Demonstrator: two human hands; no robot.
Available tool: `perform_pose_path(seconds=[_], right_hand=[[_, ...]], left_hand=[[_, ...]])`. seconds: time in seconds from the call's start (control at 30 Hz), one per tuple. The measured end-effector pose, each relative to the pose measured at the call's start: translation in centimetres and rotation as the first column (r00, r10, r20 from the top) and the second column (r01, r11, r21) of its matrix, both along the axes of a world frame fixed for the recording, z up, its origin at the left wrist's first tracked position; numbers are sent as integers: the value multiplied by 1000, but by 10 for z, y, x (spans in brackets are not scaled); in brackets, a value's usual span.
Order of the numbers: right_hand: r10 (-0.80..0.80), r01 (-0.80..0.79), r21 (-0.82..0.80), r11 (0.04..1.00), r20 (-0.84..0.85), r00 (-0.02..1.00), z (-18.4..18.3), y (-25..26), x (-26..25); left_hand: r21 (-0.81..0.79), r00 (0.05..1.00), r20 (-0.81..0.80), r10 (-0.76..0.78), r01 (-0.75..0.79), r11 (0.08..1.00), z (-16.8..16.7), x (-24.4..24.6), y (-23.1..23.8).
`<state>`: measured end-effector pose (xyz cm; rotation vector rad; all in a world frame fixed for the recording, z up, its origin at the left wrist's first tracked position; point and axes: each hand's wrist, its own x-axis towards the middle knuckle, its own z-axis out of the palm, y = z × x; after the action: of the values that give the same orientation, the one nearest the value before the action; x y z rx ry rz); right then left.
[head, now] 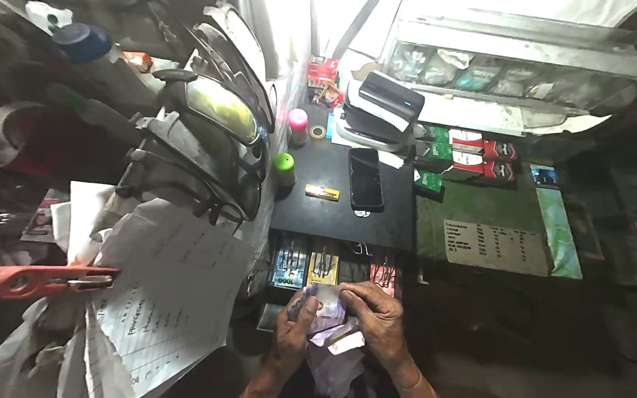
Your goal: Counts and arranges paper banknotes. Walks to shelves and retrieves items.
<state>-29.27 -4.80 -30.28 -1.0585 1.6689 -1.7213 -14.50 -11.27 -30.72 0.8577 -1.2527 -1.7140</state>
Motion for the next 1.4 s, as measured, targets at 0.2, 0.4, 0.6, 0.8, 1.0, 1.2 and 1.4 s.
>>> perform_pose_path(seconds=[0.2,0.4,0.6,0.8,1.0,1.2,1.4], right_hand=[[38,-35,-105,994,26,999,-1,15,0],[307,-297,-124,947,65,950,-4,40,-9],[305,-279,137,951,-250,919,-10,42,-3],[68,-25,134,991,-332,941,-19,22,22],[-18,0,-114,993,-152,988,-27,17,31],[-31,35,-135,990,35,999,-8,21,27],[-229,225,-172,959,1,973,18,14,10]], left_hand=[[58,989,-59,135,-132,990,4,-4,-4],[117,984,-105,147,-134,984,-1,-1,-10],[124,990,-88,107,-96,988,-5,1,-10],[-31,997,51,-65,66,997,-1,11,-3],[-103,987,56,-151,156,982,-13,16,0],[-108,975,62,-214,220,970,-17,16,0],[-57,962,52,-268,271,961,-15,13,4]])
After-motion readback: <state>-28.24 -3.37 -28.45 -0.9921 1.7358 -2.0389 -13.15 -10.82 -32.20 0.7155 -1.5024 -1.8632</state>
